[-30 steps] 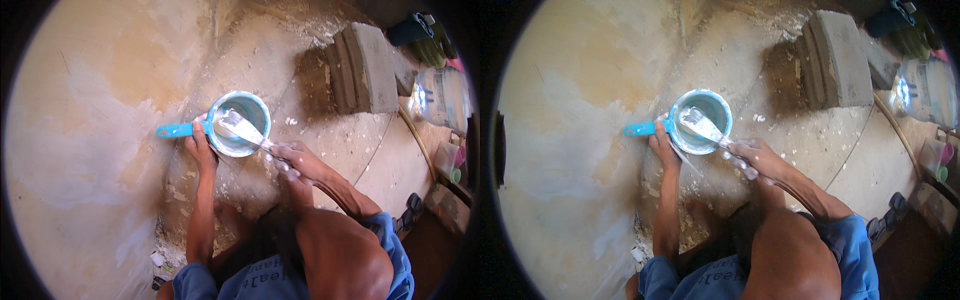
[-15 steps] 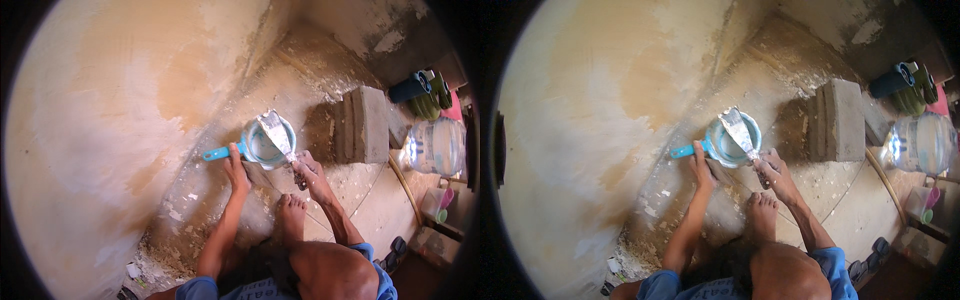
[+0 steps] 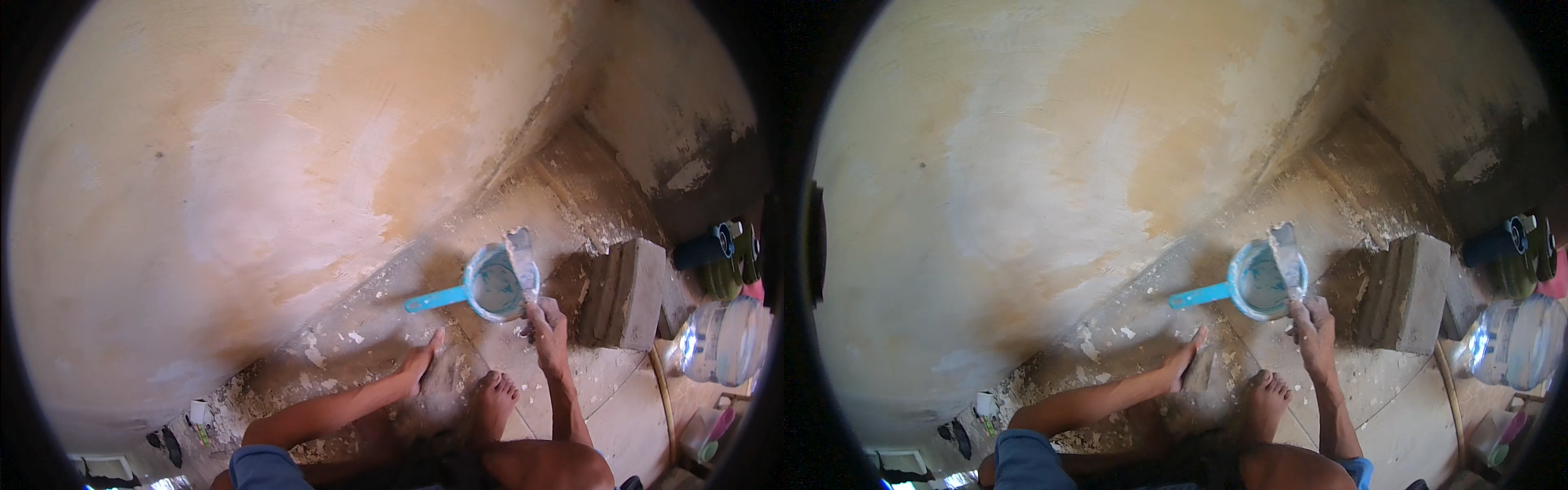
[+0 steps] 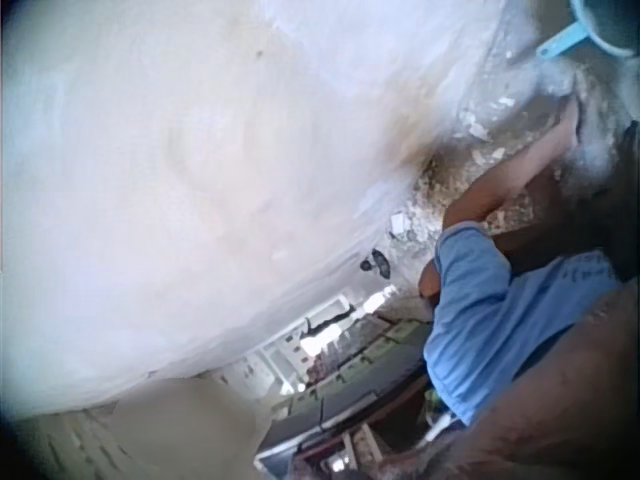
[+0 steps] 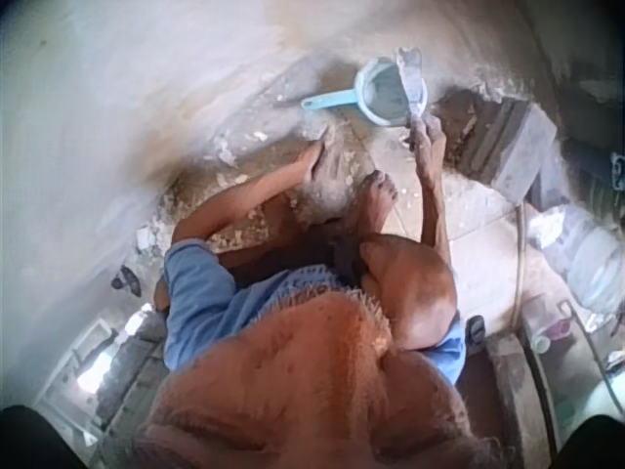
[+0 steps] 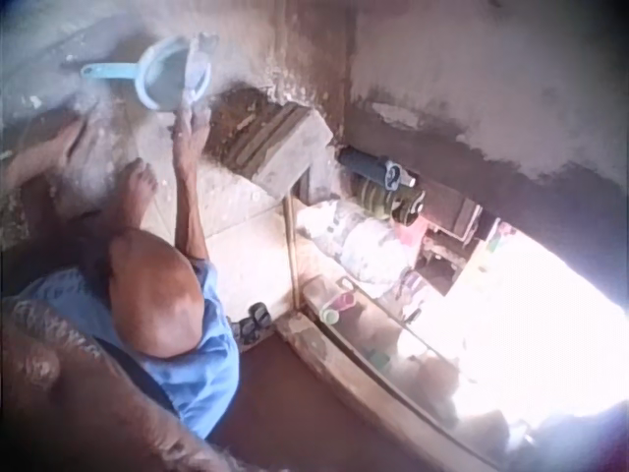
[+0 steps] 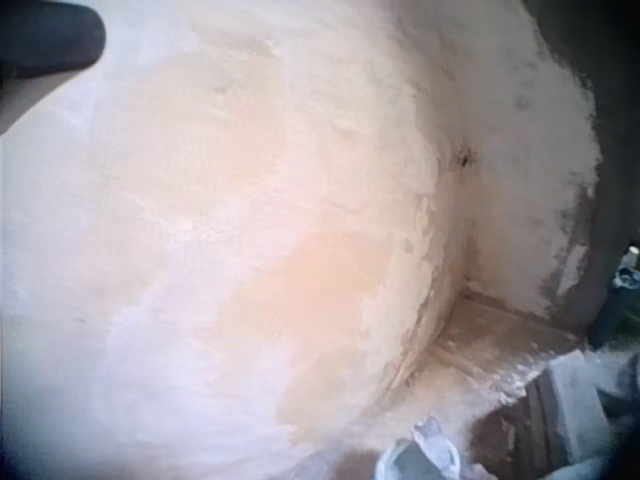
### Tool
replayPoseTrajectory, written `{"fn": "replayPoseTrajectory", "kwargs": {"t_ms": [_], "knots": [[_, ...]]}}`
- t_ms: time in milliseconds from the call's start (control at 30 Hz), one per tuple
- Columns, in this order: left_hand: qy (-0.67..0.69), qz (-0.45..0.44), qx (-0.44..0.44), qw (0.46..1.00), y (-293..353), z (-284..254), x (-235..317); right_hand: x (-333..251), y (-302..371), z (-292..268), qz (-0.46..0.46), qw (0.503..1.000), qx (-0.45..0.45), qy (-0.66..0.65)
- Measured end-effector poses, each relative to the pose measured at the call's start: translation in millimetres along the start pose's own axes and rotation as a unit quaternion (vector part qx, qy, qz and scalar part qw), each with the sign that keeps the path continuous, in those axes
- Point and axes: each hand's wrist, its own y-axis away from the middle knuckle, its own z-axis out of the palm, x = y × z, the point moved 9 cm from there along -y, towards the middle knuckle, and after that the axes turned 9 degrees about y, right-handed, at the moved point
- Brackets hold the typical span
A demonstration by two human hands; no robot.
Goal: The person applies patching compound to a damaged wall using a putty knife. They scoop the material from a small blue bucket and smooth it over the surface of the wall, working along the corner and flat sections.
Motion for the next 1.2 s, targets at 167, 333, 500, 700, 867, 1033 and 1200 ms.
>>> {"fn": "replayPoseTrajectory", "kwargs": {"t_ms": [167,333,500,700,867,1033,1200], "knots": [[0.048,-0.061,-0.128,0.989,18,5,-22,-2,-9,-49,-0.040,0.993,0.083,0.078],[0.018,-0.013,-0.201,0.979,39,16,7,12,-7,-56,0.021,0.997,0.046,0.062],[-0.055,0.077,-0.367,0.925,59,37,29,-6,-1,-60,-0.103,0.976,0.120,0.152],[0.076,0.171,-0.303,0.935,86,57,98,-60,15,-63,-0.113,0.987,0.069,0.092],[0.101,0.215,-0.345,0.908,128,85,135,-92,8,-39,-0.191,0.978,-0.077,0.024],[0.138,0.239,-0.373,0.886,143,86,147,-133,13,-15,-0.386,0.886,-0.129,0.223],[0.146,0.319,-0.368,0.861,155,73,160,-132,10,-17,-0.420,0.853,-0.083,0.298]]}}
